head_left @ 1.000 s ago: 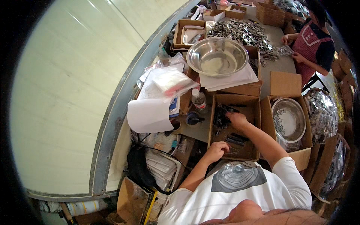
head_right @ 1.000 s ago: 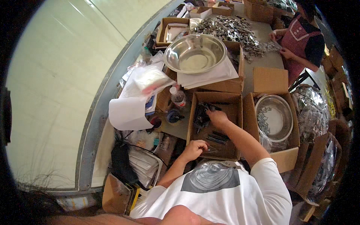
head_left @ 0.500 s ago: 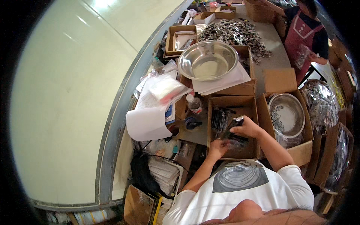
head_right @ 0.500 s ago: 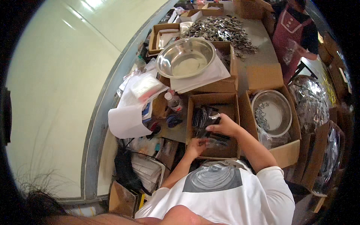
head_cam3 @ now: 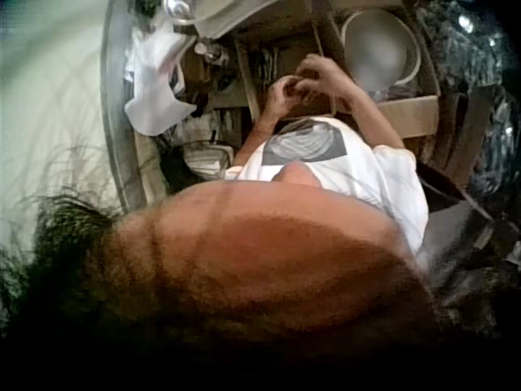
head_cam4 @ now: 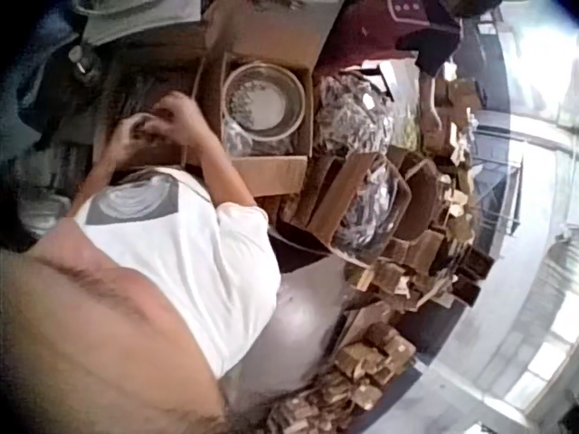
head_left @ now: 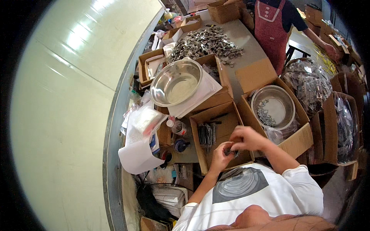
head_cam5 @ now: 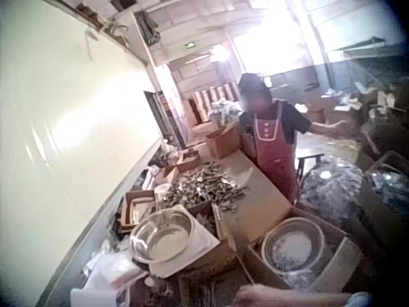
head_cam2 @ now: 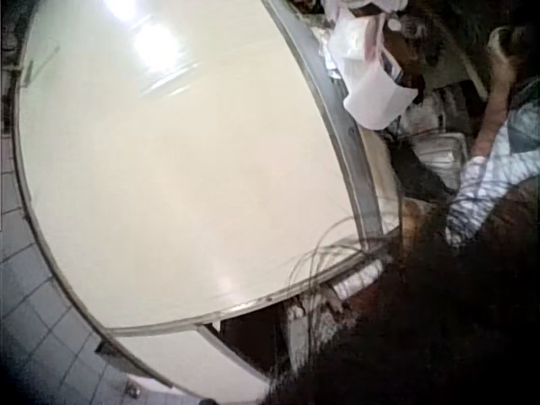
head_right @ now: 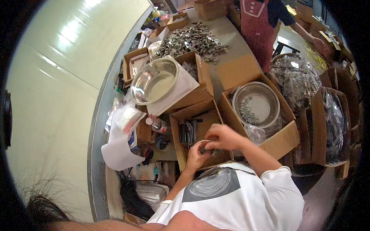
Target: The person picks up metal parts from a box and puts them into small plastic bags, then places the filled bags into a larger box.
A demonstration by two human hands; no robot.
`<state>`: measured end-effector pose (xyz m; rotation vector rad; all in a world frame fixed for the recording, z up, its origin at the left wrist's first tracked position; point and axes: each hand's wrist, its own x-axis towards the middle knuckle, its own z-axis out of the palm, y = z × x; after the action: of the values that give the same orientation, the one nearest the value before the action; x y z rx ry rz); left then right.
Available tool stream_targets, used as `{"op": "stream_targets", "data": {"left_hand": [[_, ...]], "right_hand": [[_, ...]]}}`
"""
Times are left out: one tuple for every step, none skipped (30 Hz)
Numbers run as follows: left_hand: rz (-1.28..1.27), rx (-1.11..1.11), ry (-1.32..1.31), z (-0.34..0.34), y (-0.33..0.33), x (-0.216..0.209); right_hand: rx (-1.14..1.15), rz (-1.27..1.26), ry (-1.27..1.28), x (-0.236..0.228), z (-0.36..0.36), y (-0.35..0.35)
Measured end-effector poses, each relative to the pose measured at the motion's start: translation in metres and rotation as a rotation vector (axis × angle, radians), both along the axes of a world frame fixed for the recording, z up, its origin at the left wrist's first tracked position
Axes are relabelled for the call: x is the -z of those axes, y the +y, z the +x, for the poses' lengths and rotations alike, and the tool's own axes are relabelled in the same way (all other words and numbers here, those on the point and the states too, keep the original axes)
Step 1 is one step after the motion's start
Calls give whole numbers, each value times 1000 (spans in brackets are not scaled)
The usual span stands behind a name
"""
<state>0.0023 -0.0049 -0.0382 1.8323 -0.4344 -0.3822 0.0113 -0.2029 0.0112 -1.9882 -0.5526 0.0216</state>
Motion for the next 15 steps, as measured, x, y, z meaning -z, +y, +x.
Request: {"op": "stream_targets", "data": {"left_hand": [[22,2,-3,-1,-1,-5],[48,-2,-2,-3,1,-7],[17,-15,44,-6,2,-6],[-14,-13,100,-4,-1,2],[-44,-18,147,-7,-2,4],[-35,-14,131,-8,-5,4],[-26,-22,118,-10,-5,6],[-17,-31,106,-11,-5,7],[-31,-32,103,-13,-5,9],[-46,-32,101,-14,-5,13],[-59,-29,104,-15,-6,18],[-33,-22,131,-14,-5,23],[-48,-20,133,-16,-4,27],[-64,-18,128,-15,-5,27],[-80,-15,123,-15,-5,26]], "right_hand": [[92,63,-44,5,4,-16],[253,101,87,6,10,-31],[444,22,196,12,18,-49],[551,-156,241,40,34,-83],[618,-380,175,75,39,-116],[683,-608,106,102,40,-141],[686,-701,161,115,39,-143],[687,-794,218,124,34,-141],[690,-887,273,134,32,-143],[639,-858,279,143,39,-146],[587,-830,289,158,47,-151],[531,-802,302,170,51,-152],[532,-794,295,181,52,-152],[536,-786,279,187,55,-153],[541,-778,265,192,58,-155]]}}
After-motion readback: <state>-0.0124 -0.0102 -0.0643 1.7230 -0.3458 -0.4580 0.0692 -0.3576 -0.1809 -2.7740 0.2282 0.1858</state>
